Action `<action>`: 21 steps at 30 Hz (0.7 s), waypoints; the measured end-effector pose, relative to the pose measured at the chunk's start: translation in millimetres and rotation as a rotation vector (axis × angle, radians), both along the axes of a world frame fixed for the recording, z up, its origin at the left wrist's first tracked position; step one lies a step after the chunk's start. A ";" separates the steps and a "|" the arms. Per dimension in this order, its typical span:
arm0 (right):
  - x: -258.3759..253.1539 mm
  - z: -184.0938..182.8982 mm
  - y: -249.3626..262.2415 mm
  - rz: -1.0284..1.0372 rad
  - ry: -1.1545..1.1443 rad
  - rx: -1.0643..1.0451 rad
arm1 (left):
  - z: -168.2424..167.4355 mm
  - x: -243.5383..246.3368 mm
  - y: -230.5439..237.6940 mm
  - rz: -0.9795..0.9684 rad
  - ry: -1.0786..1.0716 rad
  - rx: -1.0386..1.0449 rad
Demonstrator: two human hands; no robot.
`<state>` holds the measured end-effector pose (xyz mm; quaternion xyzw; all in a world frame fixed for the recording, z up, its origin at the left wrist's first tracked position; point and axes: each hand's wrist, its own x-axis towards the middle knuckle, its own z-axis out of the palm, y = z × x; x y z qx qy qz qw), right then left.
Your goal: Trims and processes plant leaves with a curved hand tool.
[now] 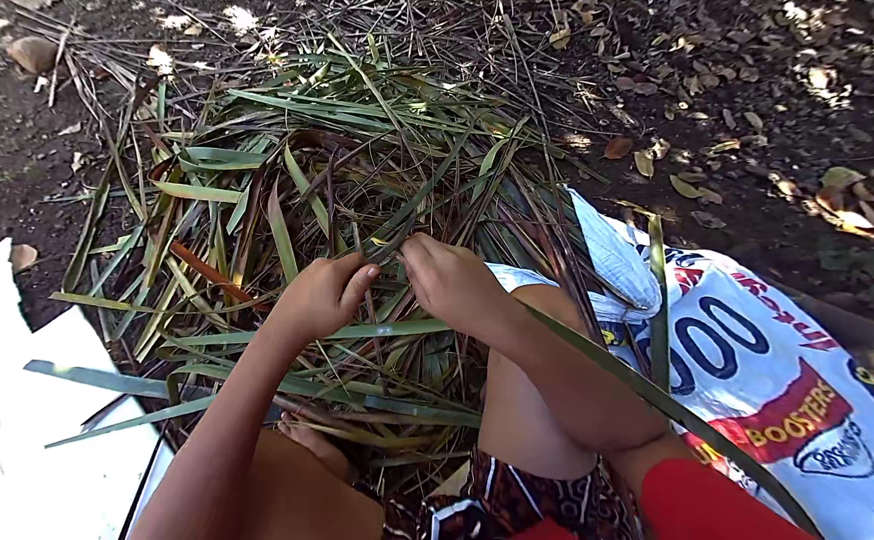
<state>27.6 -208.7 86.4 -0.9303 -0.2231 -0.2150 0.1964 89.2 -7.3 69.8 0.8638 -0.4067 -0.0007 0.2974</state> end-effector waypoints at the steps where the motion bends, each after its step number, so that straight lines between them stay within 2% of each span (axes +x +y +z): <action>1: 1.3 -1.5 -0.8 -0.012 0.036 -0.029 | -2.4 3.7 -0.9 0.031 -0.096 0.055; 3: 3.4 -2.0 -0.3 -0.022 0.109 -0.054 | -9.7 9.5 -2.5 0.119 -0.232 0.087; 5: 1.6 1.9 4.4 -0.038 0.139 -0.020 | -16.1 18.7 4.0 0.362 -0.294 0.143; 7: -11.3 12.6 5.5 -0.041 0.083 0.075 | 0.9 41.2 30.2 0.838 0.030 0.202; 8: -19.7 17.1 3.7 -0.022 0.040 0.124 | 9.0 51.3 54.6 1.030 0.111 0.118; 10: -20.4 18.8 -4.2 0.032 0.005 0.152 | 30.6 48.7 74.9 1.223 0.044 -0.136; 12: -17.0 12.8 -5.1 0.070 0.038 0.164 | 38.9 23.7 64.8 1.143 0.003 -0.390; 15: -16.9 17.0 -9.2 0.133 0.062 0.184 | 34.2 -20.9 27.7 0.655 0.156 -0.688; 18: -17.8 20.3 -12.4 0.287 0.166 0.288 | 44.3 -46.1 1.8 0.279 0.288 -0.687; 21: -15.7 22.9 -18.7 0.460 0.309 0.422 | 51.1 -57.5 -4.6 0.110 0.325 -0.632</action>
